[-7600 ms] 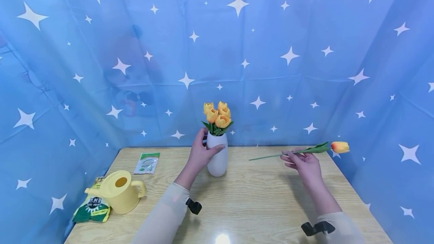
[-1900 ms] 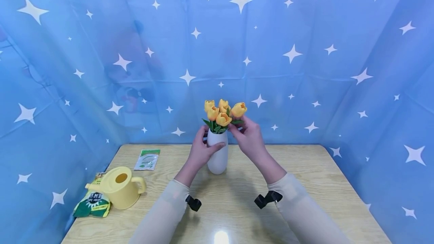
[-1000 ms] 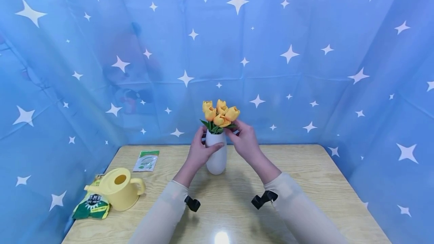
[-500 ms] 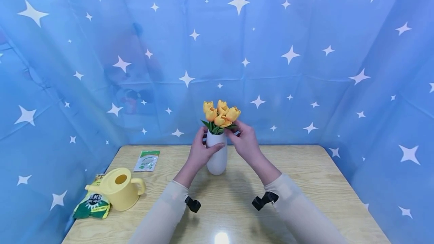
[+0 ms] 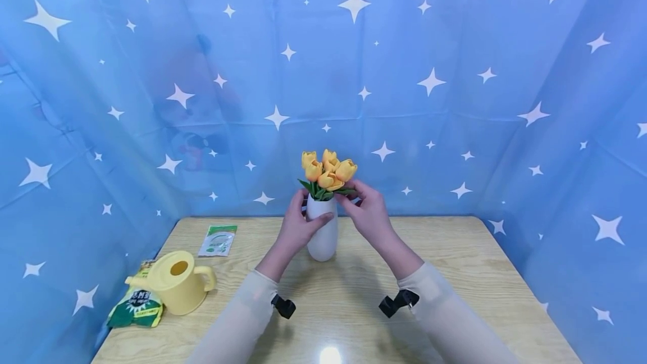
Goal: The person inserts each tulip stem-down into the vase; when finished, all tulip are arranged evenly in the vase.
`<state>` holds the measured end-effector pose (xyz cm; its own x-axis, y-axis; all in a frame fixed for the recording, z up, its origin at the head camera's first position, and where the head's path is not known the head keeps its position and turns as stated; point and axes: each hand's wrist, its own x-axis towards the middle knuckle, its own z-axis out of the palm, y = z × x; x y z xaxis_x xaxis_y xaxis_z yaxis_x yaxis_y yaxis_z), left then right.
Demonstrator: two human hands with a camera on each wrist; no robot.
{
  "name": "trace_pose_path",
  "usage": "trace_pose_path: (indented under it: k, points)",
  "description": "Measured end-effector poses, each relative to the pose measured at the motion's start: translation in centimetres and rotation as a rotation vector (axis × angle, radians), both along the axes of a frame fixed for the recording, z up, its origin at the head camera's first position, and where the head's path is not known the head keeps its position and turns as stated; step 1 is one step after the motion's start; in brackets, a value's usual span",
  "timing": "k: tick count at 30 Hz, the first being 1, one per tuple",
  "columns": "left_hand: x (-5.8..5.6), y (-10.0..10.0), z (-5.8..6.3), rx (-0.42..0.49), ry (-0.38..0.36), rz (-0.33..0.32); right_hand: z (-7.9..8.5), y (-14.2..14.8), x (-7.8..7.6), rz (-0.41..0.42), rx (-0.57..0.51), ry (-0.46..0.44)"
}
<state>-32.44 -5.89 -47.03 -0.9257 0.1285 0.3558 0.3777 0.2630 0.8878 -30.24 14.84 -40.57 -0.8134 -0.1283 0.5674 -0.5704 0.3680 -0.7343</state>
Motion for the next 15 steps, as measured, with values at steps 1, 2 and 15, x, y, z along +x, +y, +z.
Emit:
trace_pose_path:
  k: [1,2,15]
  points:
    - [0.0,0.0,0.0,-0.009,0.0,-0.005,-0.1,0.1,0.0,-0.001,0.003,-0.004]
    - [0.1,-0.1,0.1,-0.018,0.001,-0.012,-0.1,0.2,0.0,-0.002,0.007,-0.01]
    - [3.4,-6.2,4.4,-0.493,0.071,-0.032,-0.8,5.8,1.5,-0.022,0.212,-0.043]
